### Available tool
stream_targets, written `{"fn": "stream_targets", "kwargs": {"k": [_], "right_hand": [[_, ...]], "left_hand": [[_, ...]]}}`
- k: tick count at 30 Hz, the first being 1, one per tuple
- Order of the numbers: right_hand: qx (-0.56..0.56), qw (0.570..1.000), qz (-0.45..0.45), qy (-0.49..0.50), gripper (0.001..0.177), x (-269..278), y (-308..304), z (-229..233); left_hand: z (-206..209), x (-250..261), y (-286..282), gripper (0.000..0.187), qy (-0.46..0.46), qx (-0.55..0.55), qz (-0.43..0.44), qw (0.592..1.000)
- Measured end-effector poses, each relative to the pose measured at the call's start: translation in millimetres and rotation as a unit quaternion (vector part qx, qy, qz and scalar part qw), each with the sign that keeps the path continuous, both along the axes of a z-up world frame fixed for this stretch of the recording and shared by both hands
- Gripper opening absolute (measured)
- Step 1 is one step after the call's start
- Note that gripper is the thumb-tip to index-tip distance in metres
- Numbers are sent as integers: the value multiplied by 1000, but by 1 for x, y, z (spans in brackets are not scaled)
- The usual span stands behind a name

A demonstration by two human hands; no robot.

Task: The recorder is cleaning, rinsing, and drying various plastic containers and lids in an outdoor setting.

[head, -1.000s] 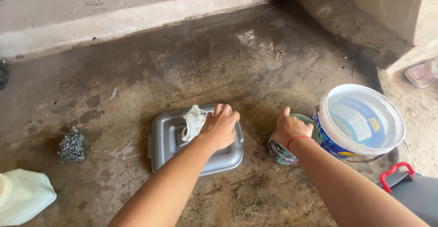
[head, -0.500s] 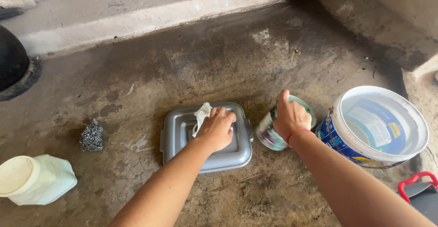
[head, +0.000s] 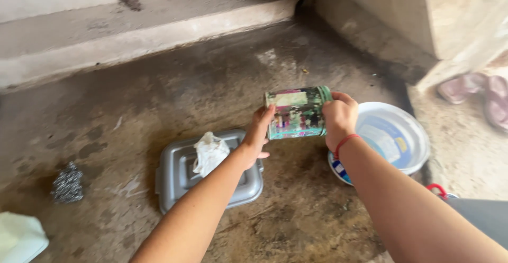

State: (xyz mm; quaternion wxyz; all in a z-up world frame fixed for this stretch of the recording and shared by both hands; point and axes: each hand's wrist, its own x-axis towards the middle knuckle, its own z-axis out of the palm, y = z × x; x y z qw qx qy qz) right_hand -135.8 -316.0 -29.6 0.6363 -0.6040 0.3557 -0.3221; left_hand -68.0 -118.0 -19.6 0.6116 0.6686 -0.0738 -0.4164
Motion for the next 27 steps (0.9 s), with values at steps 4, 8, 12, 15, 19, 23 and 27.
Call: {"fn": "stream_targets", "kwargs": {"k": [4, 8, 12, 15, 19, 23, 27], "right_hand": [[-19, 999, -30, -38, 37, -28, -43, 0], [51, 991, -112, -52, 40, -56, -62, 16], [170, 975, -117, -85, 42, -73, -85, 3], [189, 970, -142, -63, 44, -79, -82, 8], [206, 967, -142, -38, 43, -79, -77, 12], [103, 989, -109, -4, 38, -73, -79, 1], [-41, 997, -54, 36, 30, -64, -53, 15]], "left_hand": [[13, -14, -31, 102, -7, -64, -22, 998], [12, -22, -55, 101, -46, -115, -53, 991], [12, -29, -68, 95, -82, -127, -52, 987], [11, -31, -70, 95, -98, -116, -51, 987], [16, -35, -68, 97, -105, -94, -49, 989], [5, -30, -64, 100, -99, -90, -51, 990], [-3, -25, -53, 101, -33, -93, -37, 994]]}}
